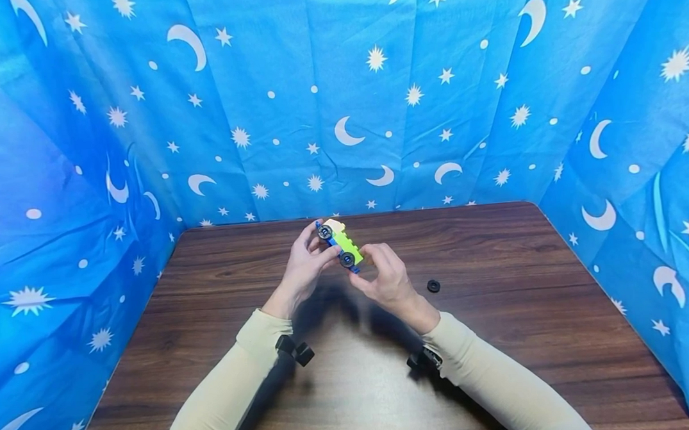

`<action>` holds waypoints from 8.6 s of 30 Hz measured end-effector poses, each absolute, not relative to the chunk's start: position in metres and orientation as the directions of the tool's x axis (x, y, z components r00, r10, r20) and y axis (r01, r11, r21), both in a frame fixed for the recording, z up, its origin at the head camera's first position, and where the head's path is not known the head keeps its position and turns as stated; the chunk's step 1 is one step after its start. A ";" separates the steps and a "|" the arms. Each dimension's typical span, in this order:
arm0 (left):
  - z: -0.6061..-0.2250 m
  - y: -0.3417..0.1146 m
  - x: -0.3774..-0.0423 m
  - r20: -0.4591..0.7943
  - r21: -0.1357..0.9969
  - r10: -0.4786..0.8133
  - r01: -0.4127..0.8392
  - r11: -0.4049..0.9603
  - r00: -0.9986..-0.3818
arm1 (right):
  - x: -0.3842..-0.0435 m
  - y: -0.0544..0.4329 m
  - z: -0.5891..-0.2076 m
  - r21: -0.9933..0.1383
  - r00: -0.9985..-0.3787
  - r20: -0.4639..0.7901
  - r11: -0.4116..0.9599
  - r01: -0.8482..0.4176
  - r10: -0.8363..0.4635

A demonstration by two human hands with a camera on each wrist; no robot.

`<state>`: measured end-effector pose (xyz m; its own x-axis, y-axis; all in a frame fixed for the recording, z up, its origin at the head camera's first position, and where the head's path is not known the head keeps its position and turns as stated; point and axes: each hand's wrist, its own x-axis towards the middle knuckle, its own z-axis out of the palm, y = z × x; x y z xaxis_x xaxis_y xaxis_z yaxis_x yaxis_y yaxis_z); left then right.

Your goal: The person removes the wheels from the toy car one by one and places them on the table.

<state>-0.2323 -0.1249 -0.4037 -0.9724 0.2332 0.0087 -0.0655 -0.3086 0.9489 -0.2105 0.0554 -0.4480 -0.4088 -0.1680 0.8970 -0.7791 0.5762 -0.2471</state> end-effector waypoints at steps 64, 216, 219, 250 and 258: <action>-0.400 -0.134 -0.233 0.069 0.980 0.222 0.024 -0.199 -0.973 | -0.207 0.067 -0.430 -0.367 -0.481 0.858 0.441 -0.819 -0.180; -0.416 -0.124 -0.228 0.042 0.990 0.344 0.086 0.115 -0.938 | -0.248 0.048 -0.357 -0.301 -0.713 0.237 0.648 -0.700 -0.660; -0.417 -0.123 -0.227 0.036 0.987 0.343 0.088 0.136 -0.939 | -0.247 0.050 -0.358 -0.294 -0.704 0.213 0.643 -0.707 -0.678; -0.401 -0.139 -0.239 -0.004 0.963 0.362 0.094 0.254 -0.932 | -0.243 0.054 -0.376 -0.306 -0.600 0.405 0.516 -0.800 -0.690; -0.398 -0.141 -0.242 0.046 0.947 0.368 0.158 0.280 -0.929 | -0.242 0.056 -0.374 -0.326 -0.598 0.436 0.501 -0.802 -0.673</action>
<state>-0.2415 -0.1413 -0.3983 -0.9286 0.3683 0.0463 0.1582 0.2798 0.9469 -0.2423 0.0557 -0.3738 -0.5977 -0.6726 0.4363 -0.8017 0.5010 -0.3258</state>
